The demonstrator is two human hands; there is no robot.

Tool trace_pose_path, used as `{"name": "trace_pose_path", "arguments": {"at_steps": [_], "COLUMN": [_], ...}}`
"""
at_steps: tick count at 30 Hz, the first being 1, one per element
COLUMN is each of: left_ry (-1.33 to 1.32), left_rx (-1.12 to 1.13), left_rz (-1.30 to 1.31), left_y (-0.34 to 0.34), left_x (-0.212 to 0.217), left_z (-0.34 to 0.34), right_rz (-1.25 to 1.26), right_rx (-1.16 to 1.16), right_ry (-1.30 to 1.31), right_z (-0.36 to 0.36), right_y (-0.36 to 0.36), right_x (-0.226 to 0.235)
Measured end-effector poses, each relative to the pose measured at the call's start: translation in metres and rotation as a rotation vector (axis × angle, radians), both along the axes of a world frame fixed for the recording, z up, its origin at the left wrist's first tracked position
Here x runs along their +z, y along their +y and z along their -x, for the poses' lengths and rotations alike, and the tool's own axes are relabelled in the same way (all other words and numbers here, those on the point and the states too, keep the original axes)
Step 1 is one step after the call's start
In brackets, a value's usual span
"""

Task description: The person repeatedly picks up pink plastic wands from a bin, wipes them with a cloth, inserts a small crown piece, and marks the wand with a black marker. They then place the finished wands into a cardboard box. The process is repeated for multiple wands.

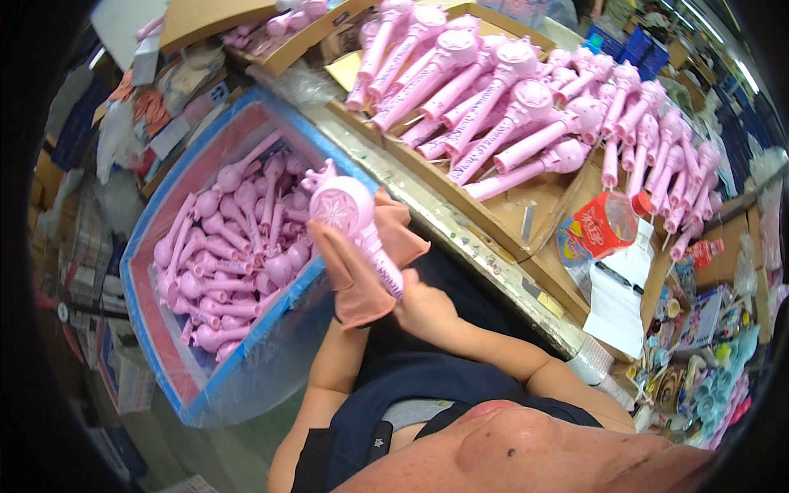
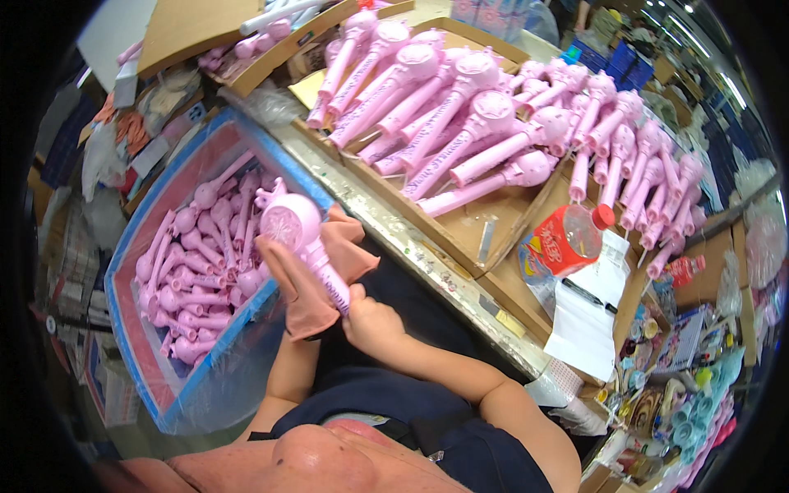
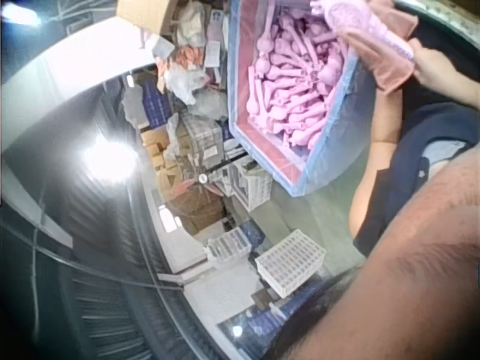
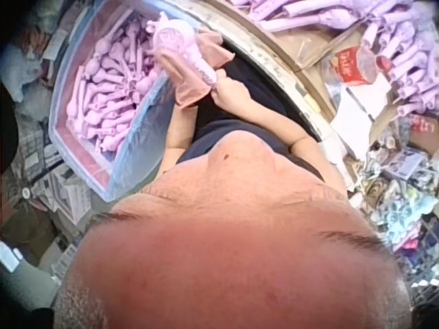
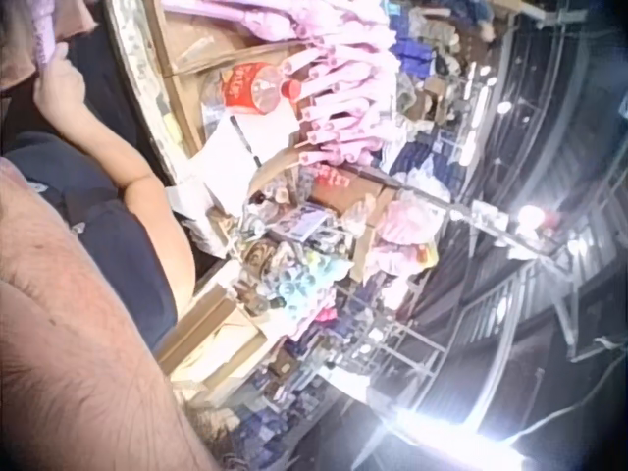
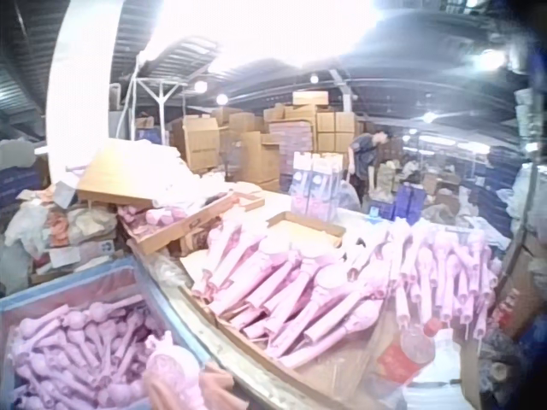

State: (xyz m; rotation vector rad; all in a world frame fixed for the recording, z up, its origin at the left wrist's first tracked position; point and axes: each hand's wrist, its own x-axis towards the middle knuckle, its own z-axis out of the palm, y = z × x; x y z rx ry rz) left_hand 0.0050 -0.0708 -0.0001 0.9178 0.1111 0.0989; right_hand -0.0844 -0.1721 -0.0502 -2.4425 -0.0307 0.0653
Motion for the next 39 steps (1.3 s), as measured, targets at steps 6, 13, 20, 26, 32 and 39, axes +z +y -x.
{"name": "trace_pose_path", "arguments": {"at_steps": [6,13,20,26,32,39], "left_ry": [-0.32,-0.435,-0.307,-0.67,-0.513,-0.585], "left_rx": [-0.19,0.302,-0.551,-0.328,-0.554,-0.527], "left_rz": [-0.265,-1.25,0.046,-1.323,-0.171,-0.386], "left_y": [0.041,0.016,-0.001,0.035,0.015,0.018], "left_x": [0.001,-0.082,-0.039,0.009,-0.013,-0.019], "left_z": [-0.022,-0.011,-0.004,-0.026,-0.015,-0.017], "right_rz": [-1.018,-1.252,-0.153,-0.103,-0.04,-0.001], "right_rx": [0.318,0.184,0.023,0.199,0.167,0.158], "right_ry": [0.561,0.462,0.227,0.495,0.504,0.462], "right_z": [0.014,0.007,0.031,0.067,0.074,0.075], "right_y": [-0.005,-0.013,-0.051,-0.091,-0.093,-0.096], "right_x": [0.005,-0.015,-0.01,0.032,0.043,0.042]}}
